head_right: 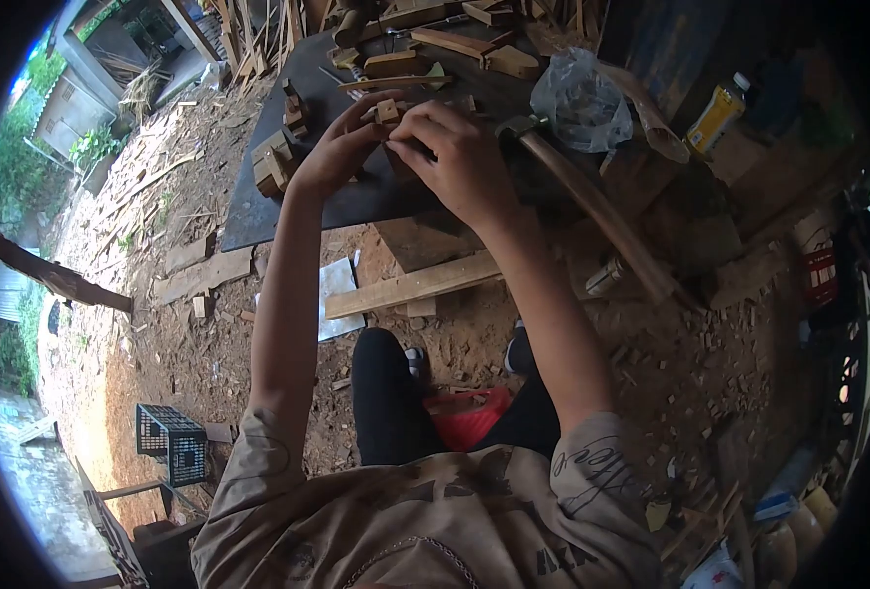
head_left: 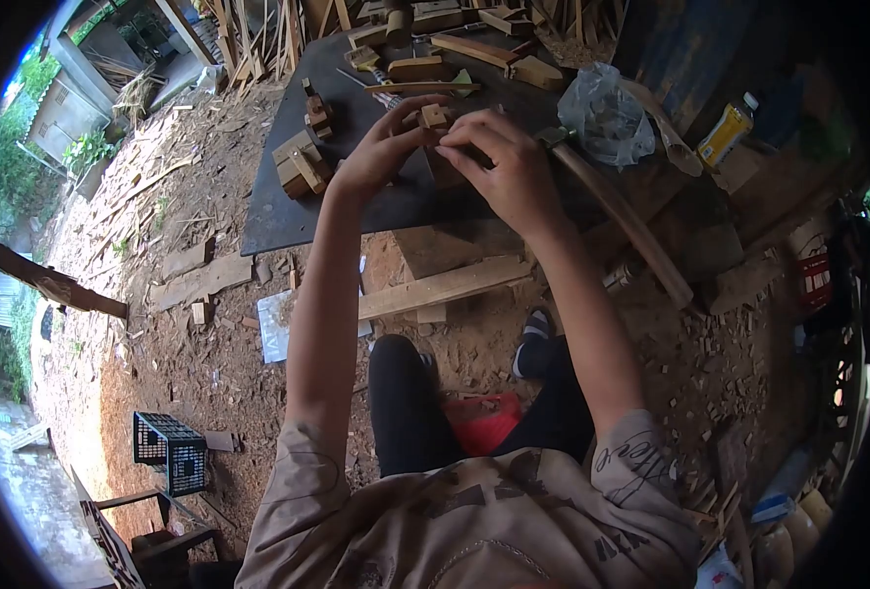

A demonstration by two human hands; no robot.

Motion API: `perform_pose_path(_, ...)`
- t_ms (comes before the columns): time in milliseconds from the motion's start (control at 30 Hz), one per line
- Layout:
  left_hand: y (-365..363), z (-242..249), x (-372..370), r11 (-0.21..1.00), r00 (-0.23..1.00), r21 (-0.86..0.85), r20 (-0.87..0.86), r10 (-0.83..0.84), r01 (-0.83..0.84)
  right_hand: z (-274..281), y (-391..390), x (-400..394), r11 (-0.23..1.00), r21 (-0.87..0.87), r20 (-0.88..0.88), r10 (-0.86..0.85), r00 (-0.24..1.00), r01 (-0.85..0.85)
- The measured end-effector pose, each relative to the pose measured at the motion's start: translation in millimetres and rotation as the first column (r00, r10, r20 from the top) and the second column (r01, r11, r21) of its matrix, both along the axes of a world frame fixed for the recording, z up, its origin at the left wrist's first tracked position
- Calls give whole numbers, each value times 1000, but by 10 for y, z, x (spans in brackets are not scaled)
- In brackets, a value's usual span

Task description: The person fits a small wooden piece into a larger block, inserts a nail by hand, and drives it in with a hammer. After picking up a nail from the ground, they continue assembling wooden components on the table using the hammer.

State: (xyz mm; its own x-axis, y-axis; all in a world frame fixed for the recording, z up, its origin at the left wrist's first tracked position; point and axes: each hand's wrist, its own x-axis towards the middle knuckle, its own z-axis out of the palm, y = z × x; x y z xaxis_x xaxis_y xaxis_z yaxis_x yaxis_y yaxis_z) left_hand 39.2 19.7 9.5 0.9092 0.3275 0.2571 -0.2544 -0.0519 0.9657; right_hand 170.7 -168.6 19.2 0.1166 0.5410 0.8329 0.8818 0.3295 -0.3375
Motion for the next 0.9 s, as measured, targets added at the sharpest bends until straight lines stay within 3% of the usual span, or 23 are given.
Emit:
perform_pose_path(33, -50, -4, -5, 999, 999, 25, 20, 27, -27, -16, 0, -5, 1000, 6, 15, -22, 1000, 22)
perform_pose_path(100, -248, -43, -24, 942, 936, 35, 132, 327, -334, -33, -20, -16, 996, 83, 21, -43, 999, 41)
perform_pose_path(167, -633, 48, -144, 770, 764, 66, 203, 612, -634, 0, -56, -52, 983, 171, 66, -82, 994, 70)
perform_pose_path(267, -1113, 3, -518, 804, 804, 13, 31, 594, -595, 104, -245, -240, 955, 279, 170, -148, 974, 96)
perform_pose_path(333, -1330, -89, -689, 871, 910, -277, -29, 415, -406, 135, -351, -364, 952, 298, 238, -149, 960, 74)
perform_pose_path(367, -1421, -125, -752, 857, 948, -420, -31, 316, -299, 110, -390, -388, 953, 296, 290, -149, 945, 59)
perform_pose_path(600, -1528, -274, -1025, 742, 977, -662, 69, 204, -108, 28, -645, -627, 982, 191, 349, -82, 934, 15)
perform_pose_path(800, -1593, -332, -1133, 712, 960, -670, -6, 278, -210, -43, -674, -701, 991, 131, 367, -15, 930, -35)
perform_pose_path(900, -1588, -357, -1186, 619, 869, -725, 58, 492, -303, -83, -635, -655, 994, 82, 538, 15, 843, -70)
